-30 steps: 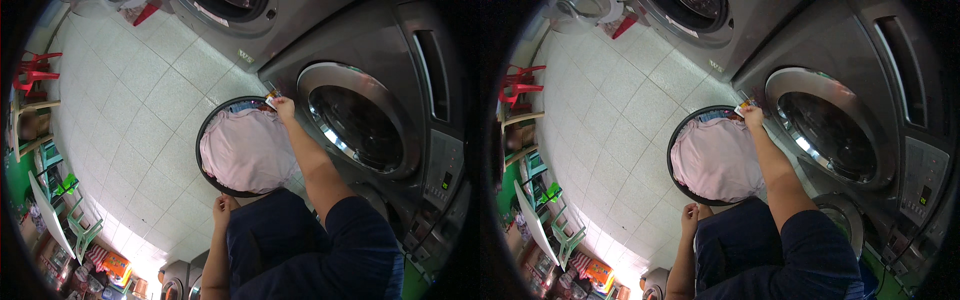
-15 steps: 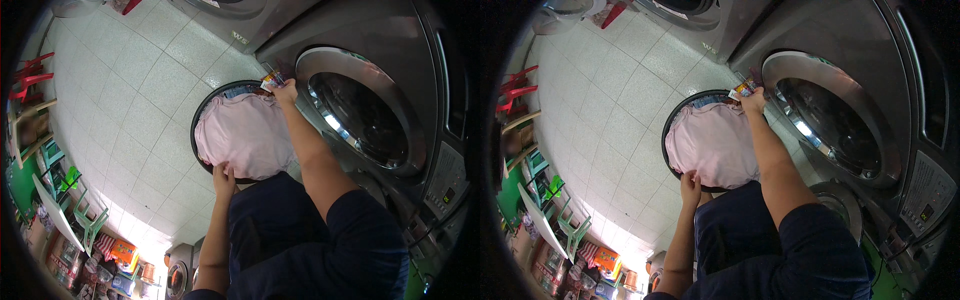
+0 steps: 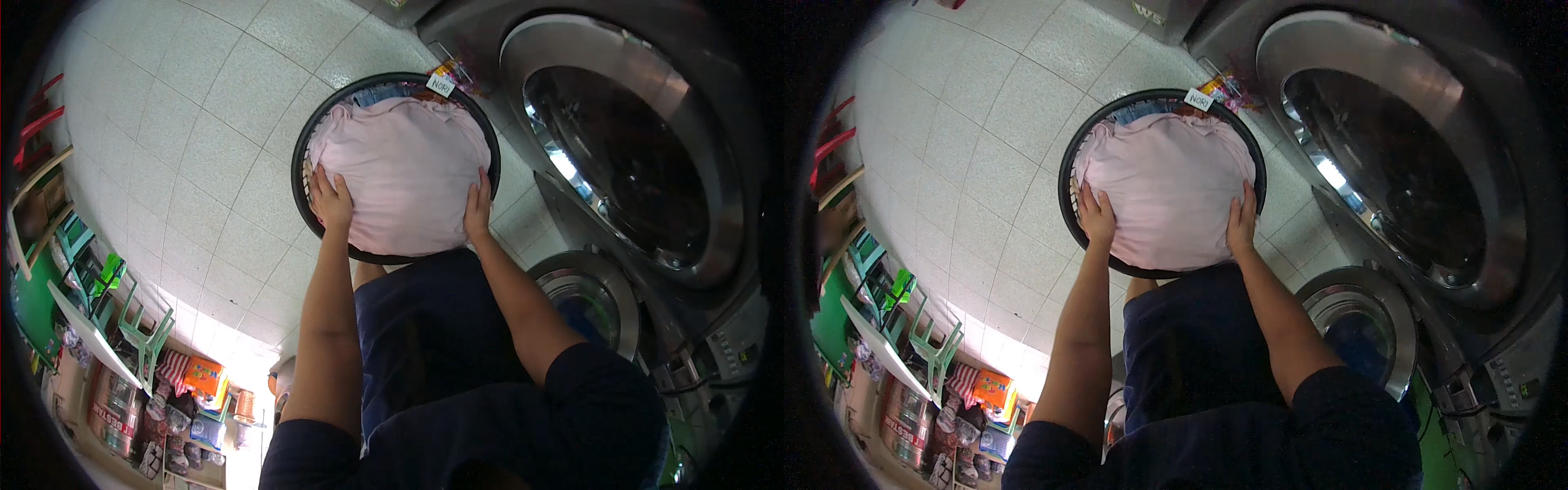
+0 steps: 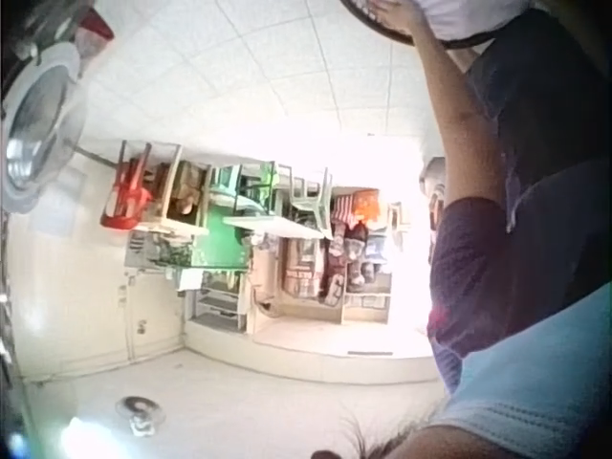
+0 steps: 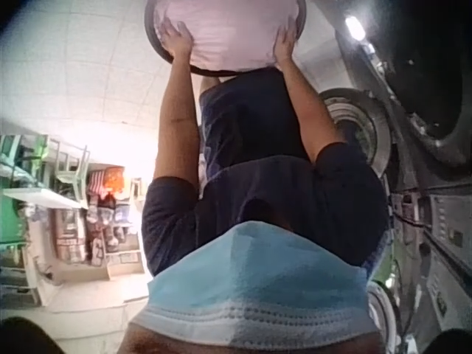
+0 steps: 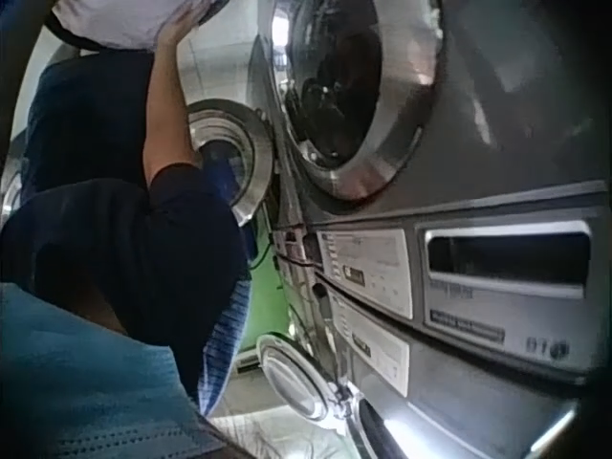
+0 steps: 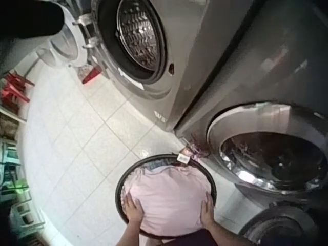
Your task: Servicing laundry machines by cleaning a lint filter, adding detergent, and recording a transaction.
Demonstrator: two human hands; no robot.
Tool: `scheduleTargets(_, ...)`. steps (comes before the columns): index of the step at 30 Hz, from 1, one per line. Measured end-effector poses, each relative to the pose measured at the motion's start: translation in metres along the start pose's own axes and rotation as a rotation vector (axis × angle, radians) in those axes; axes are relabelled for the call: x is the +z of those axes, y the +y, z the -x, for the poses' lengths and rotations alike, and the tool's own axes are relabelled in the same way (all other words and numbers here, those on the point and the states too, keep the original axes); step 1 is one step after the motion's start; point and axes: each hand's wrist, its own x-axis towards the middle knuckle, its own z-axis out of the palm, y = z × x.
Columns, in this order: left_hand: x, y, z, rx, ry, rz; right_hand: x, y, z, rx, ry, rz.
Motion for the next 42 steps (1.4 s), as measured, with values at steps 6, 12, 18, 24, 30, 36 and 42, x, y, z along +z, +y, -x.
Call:
scheduleTargets(6,0.000,-0.010,-0.018,0.099,-0.020,0.154,0.024,0.016,-0.016,0.023,0.129,-0.177)
scheduleTargets(12,-0.027,-0.025,0.067,-0.014,0.142,0.230,-0.043,-0.018,0.062,0.018,0.159,0.146)
scheduleTargets(18,0.027,-0.062,0.090,-0.073,0.022,0.234,0.003,-0.005,0.080,0.778,-0.088,-0.354)
scheduleTargets(24,0.040,-0.028,0.074,-0.205,-0.188,0.431,0.054,0.061,0.059,0.369,0.098,-0.101)
scheduleTargets(30,-0.040,-0.057,0.107,-0.226,-0.028,0.151,-0.034,0.052,0.023,0.841,-0.678,-0.378)
scheduleTargets(36,0.030,-0.146,0.125,-0.838,-0.236,0.650,-0.070,0.022,-0.064,0.363,-0.206,-0.039)
scheduleTargets(42,0.029,-0.052,0.133,-0.719,-0.019,0.366,-0.047,0.020,-0.070,0.585,-0.278,-0.540)
